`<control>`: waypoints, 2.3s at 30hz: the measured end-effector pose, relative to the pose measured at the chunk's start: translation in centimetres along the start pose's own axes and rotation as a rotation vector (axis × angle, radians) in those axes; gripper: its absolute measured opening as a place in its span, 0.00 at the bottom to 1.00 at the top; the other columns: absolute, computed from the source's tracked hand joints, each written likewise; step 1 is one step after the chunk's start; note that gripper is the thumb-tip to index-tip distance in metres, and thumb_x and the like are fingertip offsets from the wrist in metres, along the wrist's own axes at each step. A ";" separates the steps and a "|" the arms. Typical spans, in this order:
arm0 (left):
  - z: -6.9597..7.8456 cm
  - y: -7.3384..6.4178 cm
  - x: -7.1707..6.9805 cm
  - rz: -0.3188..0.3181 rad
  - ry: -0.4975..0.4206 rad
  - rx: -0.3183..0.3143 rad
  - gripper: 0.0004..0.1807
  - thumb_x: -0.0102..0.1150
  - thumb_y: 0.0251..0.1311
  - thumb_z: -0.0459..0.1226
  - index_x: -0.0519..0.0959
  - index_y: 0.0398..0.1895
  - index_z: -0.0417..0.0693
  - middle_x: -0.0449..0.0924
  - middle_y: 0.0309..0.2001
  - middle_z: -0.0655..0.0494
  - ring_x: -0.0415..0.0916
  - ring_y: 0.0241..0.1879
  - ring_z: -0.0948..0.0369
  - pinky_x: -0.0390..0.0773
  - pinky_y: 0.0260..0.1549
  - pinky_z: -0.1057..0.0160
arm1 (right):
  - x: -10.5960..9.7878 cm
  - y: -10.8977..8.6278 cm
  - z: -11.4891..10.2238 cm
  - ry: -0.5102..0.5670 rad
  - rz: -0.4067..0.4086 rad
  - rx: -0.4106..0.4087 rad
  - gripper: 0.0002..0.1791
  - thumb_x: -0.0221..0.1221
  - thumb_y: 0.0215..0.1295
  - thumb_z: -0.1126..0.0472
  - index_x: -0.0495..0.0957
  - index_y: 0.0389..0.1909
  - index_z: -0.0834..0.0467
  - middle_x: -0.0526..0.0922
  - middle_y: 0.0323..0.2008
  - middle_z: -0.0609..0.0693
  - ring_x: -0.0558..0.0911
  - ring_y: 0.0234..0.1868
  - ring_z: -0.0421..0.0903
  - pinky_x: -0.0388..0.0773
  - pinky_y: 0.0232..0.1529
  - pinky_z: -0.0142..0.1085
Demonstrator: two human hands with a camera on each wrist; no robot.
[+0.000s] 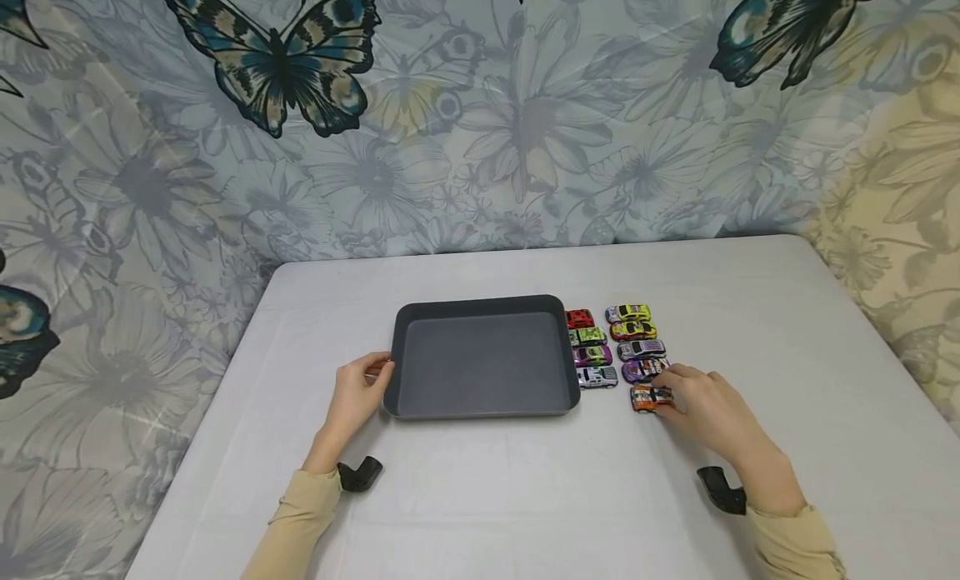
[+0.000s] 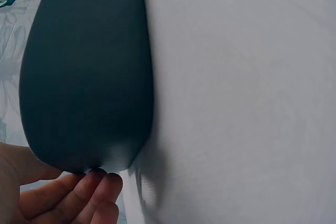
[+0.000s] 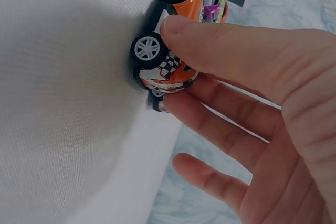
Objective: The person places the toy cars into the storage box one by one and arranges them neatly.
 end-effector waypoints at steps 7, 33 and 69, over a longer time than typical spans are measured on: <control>0.0 0.0 0.1 0.007 -0.014 0.001 0.11 0.56 0.60 0.29 0.79 0.43 0.30 0.81 0.31 0.44 0.79 0.29 0.56 0.80 0.26 0.64 | 0.1 0.0 -0.1 -0.006 0.021 -0.022 0.18 0.71 0.38 0.66 0.80 0.34 0.63 0.81 0.34 0.60 0.80 0.31 0.58 0.75 0.30 0.53; -0.2 0.3 0.3 0.010 -0.071 -0.002 0.11 0.56 0.60 0.27 0.78 0.43 0.27 0.81 0.32 0.42 0.79 0.28 0.55 0.80 0.27 0.65 | -0.8 0.7 -0.8 -0.068 0.071 -0.100 0.20 0.72 0.31 0.66 0.80 0.32 0.61 0.82 0.33 0.57 0.80 0.33 0.56 0.73 0.32 0.53; 0.0 0.1 0.1 -0.003 -0.064 -0.029 0.11 0.56 0.59 0.28 0.78 0.42 0.27 0.80 0.31 0.42 0.79 0.29 0.54 0.81 0.27 0.64 | -1.2 7.9 -3.8 0.003 0.136 -0.218 0.15 0.71 0.39 0.64 0.81 0.32 0.61 0.82 0.31 0.52 0.79 0.29 0.48 0.73 0.32 0.47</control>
Point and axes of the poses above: each hand's wrist, its own y-axis towards the middle knuckle, its own x-axis out of the palm, z = x × y, the point moved 3 cm from there along y, towards the middle knuckle
